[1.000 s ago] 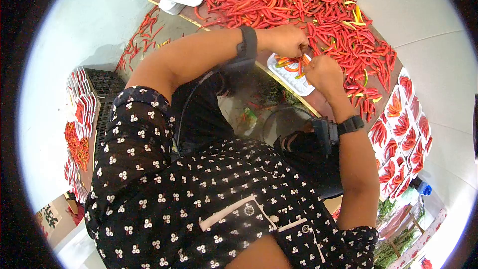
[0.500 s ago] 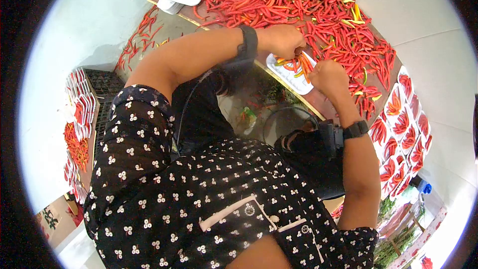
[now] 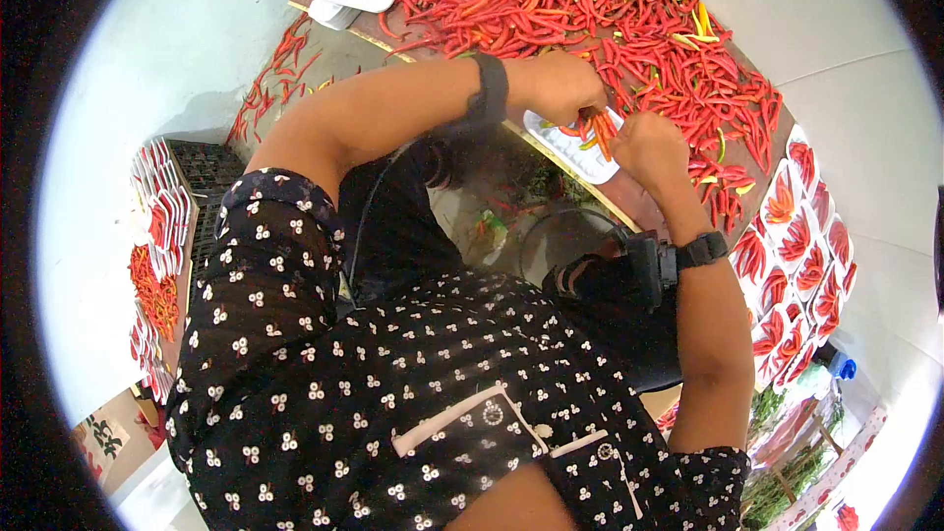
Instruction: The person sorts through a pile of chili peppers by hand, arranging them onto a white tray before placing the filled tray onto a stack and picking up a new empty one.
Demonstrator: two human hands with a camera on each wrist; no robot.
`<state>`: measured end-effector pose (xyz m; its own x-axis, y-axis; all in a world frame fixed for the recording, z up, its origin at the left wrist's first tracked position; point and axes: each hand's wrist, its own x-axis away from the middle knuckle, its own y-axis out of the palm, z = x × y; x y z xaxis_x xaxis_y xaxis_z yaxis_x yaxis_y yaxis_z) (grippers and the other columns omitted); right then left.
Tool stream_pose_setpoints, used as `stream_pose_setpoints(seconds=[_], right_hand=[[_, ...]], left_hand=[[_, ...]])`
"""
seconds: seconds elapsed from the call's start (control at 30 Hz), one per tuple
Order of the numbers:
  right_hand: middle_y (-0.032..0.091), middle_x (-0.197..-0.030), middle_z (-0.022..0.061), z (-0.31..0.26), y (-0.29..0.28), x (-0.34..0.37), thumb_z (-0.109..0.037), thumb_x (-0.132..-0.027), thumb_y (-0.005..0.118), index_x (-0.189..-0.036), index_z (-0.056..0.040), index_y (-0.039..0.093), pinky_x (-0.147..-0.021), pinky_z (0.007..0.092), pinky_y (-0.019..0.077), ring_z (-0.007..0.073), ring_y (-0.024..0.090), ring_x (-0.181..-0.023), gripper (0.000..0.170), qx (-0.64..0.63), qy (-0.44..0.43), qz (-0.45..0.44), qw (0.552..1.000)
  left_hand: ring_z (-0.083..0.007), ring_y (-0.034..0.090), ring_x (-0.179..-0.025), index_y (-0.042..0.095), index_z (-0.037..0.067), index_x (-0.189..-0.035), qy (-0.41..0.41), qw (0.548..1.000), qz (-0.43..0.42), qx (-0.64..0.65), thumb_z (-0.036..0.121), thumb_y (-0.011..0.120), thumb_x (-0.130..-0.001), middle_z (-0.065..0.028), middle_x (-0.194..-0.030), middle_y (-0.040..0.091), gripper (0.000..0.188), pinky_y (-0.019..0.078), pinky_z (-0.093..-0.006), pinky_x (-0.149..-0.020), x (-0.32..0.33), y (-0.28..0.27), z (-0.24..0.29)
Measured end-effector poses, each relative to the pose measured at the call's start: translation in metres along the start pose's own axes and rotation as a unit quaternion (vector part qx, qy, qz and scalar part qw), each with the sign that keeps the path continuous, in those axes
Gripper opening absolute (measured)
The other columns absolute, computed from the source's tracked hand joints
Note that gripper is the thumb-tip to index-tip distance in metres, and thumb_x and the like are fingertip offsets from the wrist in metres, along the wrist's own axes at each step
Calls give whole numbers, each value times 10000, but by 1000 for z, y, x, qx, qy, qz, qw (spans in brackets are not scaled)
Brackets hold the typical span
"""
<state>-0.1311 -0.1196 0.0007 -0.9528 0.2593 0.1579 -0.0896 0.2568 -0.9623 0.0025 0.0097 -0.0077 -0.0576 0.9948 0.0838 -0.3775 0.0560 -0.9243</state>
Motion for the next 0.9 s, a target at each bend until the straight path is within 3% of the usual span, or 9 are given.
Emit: stream_pose_setpoints(seconds=[0.17, 0.27, 0.33, 0.5, 0.6, 0.67, 0.7, 0.77, 0.9], right_hand=[[611, -690, 172, 4, 0, -1, -218, -672, 609, -700, -60, 664, -641, 428, 499, 336, 610, -679, 170, 13, -19, 13, 1000], [609, -685, 164, 9, 4, -1, -220, -677, 609, -702, -65, 666, -642, 423, 500, 327, 611, -682, 168, 23, -33, 38, 998], [612, -687, 163, 14, 7, -4, -219, -680, 605, -704, -64, 666, -639, 420, 499, 324, 611, -678, 169, 19, -40, 38, 998], [622, -700, 165, 15, 2, -6, -226, -699, 600, -732, -67, 677, -633, 401, 496, 309, 616, -660, 179, -11, -30, -1, 999], [630, -676, 153, 17, -2, -6, -235, -721, 599, -753, -61, 686, -614, 364, 487, 258, 622, -616, 197, -113, -78, -16, 990], [628, -642, 132, 12, -8, -6, -246, -735, 602, -762, -51, 691, -602, 328, 475, 196, 610, -589, 216, -213, -2, -87, 973], [628, -642, 132, 11, -7, -6, -246, -735, 602, -762, -51, 691, -602, 328, 475, 196, 610, -589, 216, -213, -2, -88, 973], [625, -663, 152, 10, -3, -6, -451, -776, 539, -615, -100, 681, -646, 413, 480, 308, 621, -656, 411, -198, -43, -76, 976], [628, -675, 160, 7, 5, -8, -466, -798, 495, -654, -77, 682, -671, 418, 483, 318, 624, -689, 456, -187, -36, -73, 979]], left_hand=[[-324, 609, -737, 648, 88, -784, 39, 999, 29, -18, 104, 614, -588, -124, -716, 618, 200, 456, -450, -576, -1, 4, -2], [-329, 609, -746, 649, 87, -807, 22, 998, -13, -62, 108, 614, -603, -125, -749, 623, 208, 466, -453, -594, -1, -2, 3], [-349, 610, -722, 640, 91, -887, 57, 993, -11, -99, 234, 609, -679, -138, -790, 622, 254, 476, -456, -570, -1, -1, 2], [-338, 602, -763, 626, 67, -798, 28, 996, -13, -78, 125, 588, -667, -126, -791, 615, 148, 467, -463, -611, -2, -12, 7], [-334, 600, -762, 607, 57, -793, 29, 997, 20, -62, 129, 580, -682, -121, -801, 609, 135, 466, -462, -619, -2, -14, 8], [-332, 600, -762, 599, 54, -796, 38, 996, 46, -63, 130, 578, -686, -117, -809, 606, 135, 466, -461, -623, -2, -13, 8], [-330, 602, -774, 594, 65, -823, 47, 995, 49, -67, 148, 595, -676, -115, -829, 610, 169, 474, -452, -631, -2, -12, 7], [-329, 605, -786, 588, 76, -851, 56, 995, 53, -70, 166, 613, -666, -113, -849, 614, 207, 483, -443, -640, -2, -8, 6], [-321, 604, -792, 589, 69, -846, 48, 995, 60, -59, 156, 594, -685, -103, -859, 608, 183, 480, -445, -646, -2, -5, 6]])
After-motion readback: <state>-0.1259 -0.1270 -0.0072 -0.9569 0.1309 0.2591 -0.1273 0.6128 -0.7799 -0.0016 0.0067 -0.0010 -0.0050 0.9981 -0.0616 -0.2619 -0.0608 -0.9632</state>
